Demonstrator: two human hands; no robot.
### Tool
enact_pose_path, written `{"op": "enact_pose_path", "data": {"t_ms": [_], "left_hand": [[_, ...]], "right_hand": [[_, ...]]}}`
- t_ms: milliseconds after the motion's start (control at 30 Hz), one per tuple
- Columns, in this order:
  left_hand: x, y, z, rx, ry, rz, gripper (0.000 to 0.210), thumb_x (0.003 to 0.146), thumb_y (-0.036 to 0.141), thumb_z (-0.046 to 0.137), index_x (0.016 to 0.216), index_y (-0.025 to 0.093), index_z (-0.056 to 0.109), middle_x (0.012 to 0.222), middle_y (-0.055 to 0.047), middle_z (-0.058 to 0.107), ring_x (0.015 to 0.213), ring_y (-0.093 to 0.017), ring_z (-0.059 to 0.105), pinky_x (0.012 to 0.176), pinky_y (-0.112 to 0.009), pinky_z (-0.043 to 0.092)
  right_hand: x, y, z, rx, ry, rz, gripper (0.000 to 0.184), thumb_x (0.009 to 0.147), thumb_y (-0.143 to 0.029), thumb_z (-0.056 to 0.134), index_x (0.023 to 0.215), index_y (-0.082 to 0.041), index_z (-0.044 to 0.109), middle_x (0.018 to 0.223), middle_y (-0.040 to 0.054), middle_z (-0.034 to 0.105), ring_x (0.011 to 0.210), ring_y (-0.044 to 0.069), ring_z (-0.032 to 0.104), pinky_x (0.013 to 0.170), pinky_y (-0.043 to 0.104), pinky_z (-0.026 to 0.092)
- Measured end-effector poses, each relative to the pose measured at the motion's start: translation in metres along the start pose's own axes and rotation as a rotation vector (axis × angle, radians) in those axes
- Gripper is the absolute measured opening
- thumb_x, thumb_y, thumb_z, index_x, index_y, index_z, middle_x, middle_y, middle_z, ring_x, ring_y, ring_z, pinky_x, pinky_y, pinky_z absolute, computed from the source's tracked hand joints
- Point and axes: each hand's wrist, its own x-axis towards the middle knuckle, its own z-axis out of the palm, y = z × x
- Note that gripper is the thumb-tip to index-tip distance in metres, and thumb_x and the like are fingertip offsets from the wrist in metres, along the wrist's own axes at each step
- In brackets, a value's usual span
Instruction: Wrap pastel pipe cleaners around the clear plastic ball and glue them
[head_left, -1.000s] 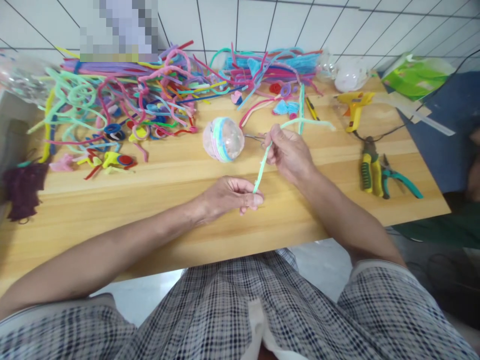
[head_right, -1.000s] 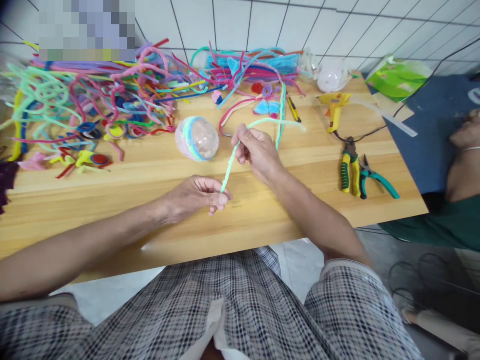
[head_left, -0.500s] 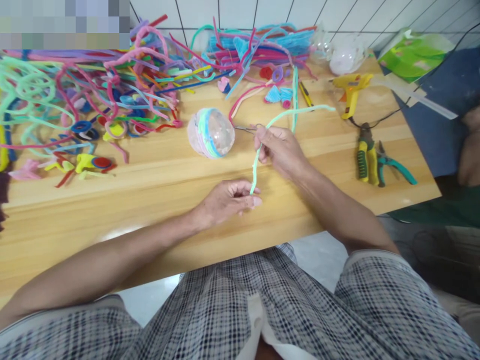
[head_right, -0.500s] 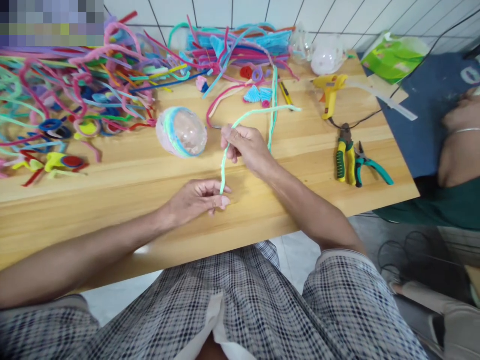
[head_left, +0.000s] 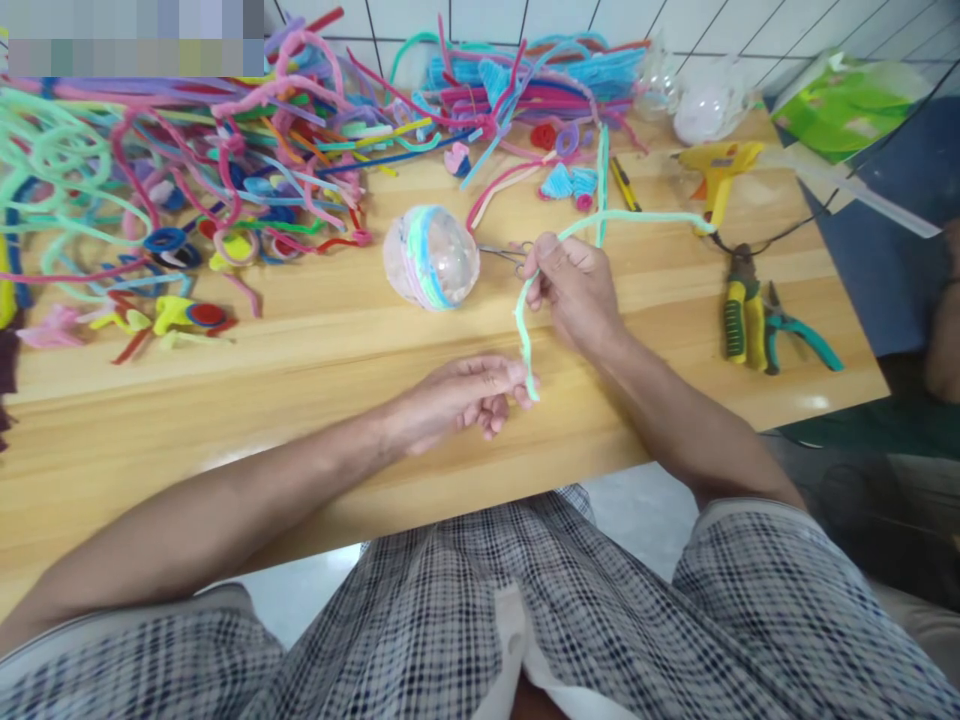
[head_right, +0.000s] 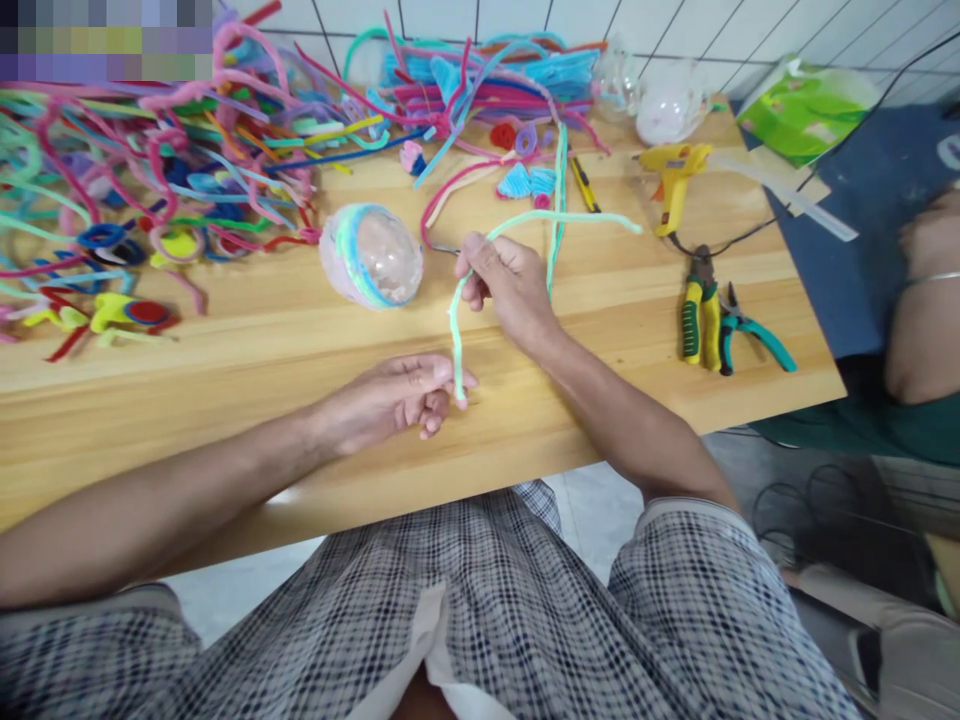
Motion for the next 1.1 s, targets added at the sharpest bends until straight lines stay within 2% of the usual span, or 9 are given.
{"op": "enact_pose_path", "data": {"t_ms": [100,267,400,567,733,867,967,1033,1100], "left_hand": [[0.001,-0.001,0.004,0.082,0.102,0.073,0.062,0.077,0.068,0.101,0.097,0.013,0.078,0.090,-0.002,0.075,0.057,-0.005,0.058,0.050,-0.018,0.050],[0.005,-0.002,0.001,0.193,0.225,0.133,0.043,0.089,0.055,0.092,0.090,0.014,0.077,0.081,-0.001,0.076,0.051,-0.005,0.055,0.045,-0.019,0.043],[0.004,-0.002,-0.001,0.248,0.283,0.118,0.031,0.098,0.042,0.082,0.086,0.014,0.076,0.072,0.000,0.074,0.046,-0.005,0.052,0.042,-0.019,0.041],[0.001,-0.001,-0.001,0.267,0.369,0.126,0.028,0.104,0.031,0.073,0.081,0.015,0.073,0.068,0.000,0.074,0.043,-0.006,0.052,0.041,-0.019,0.041],[0.002,-0.001,-0.002,0.299,0.378,0.169,0.031,0.102,0.039,0.081,0.083,0.015,0.075,0.068,0.002,0.070,0.046,-0.005,0.050,0.044,-0.018,0.041],[0.001,0.000,-0.004,0.150,0.297,0.151,0.041,0.103,0.055,0.078,0.099,0.015,0.079,0.088,-0.004,0.080,0.048,-0.006,0.056,0.043,-0.020,0.044],[-0.002,-0.001,-0.002,0.125,0.214,0.095,0.053,0.092,0.065,0.087,0.096,0.014,0.077,0.099,-0.009,0.084,0.052,-0.006,0.059,0.046,-0.020,0.048],[-0.003,-0.003,0.002,0.144,0.176,0.045,0.054,0.083,0.062,0.096,0.093,0.013,0.076,0.102,-0.009,0.085,0.053,-0.006,0.059,0.046,-0.020,0.049],[-0.004,-0.006,0.004,0.172,0.145,0.000,0.046,0.082,0.054,0.098,0.093,0.013,0.078,0.100,-0.008,0.085,0.052,-0.005,0.058,0.046,-0.019,0.048]], "right_hand": [[-0.004,0.001,0.002,-0.023,-0.038,-0.058,0.067,0.092,-0.090,0.071,0.074,-0.025,0.067,0.060,-0.0041,0.059,0.054,0.010,0.052,0.056,0.026,0.047],[-0.014,-0.001,0.004,-0.066,-0.098,-0.104,0.065,0.092,-0.088,0.073,0.076,-0.025,0.071,0.063,-0.0028,0.062,0.057,0.011,0.054,0.060,0.028,0.049],[-0.021,-0.007,0.004,-0.103,-0.066,-0.077,0.062,0.095,-0.085,0.073,0.075,-0.027,0.069,0.063,-0.0026,0.059,0.059,0.013,0.055,0.060,0.029,0.050],[-0.022,-0.011,0.001,-0.145,-0.034,-0.077,0.057,0.100,-0.077,0.074,0.075,-0.025,0.069,0.064,-0.0024,0.059,0.060,0.012,0.054,0.059,0.028,0.047],[-0.011,-0.005,-0.001,-0.129,-0.088,-0.041,0.062,0.097,-0.081,0.074,0.074,-0.024,0.068,0.060,-0.0034,0.058,0.055,0.010,0.050,0.056,0.028,0.042],[-0.009,-0.003,0.000,-0.133,-0.060,-0.071,0.067,0.093,-0.089,0.071,0.074,-0.025,0.070,0.060,-0.0032,0.059,0.053,0.011,0.050,0.055,0.028,0.042],[-0.012,-0.004,0.001,-0.154,-0.031,-0.058,0.067,0.089,-0.092,0.072,0.073,-0.026,0.069,0.060,-0.0033,0.060,0.054,0.012,0.052,0.056,0.029,0.045],[-0.013,-0.005,0.002,-0.155,-0.009,-0.064,0.067,0.089,-0.091,0.073,0.073,-0.027,0.069,0.061,-0.0034,0.061,0.055,0.012,0.054,0.056,0.028,0.046],[-0.013,-0.006,0.002,-0.151,0.009,-0.067,0.065,0.091,-0.089,0.073,0.072,-0.027,0.068,0.062,-0.0031,0.061,0.056,0.012,0.055,0.057,0.028,0.047]]}}
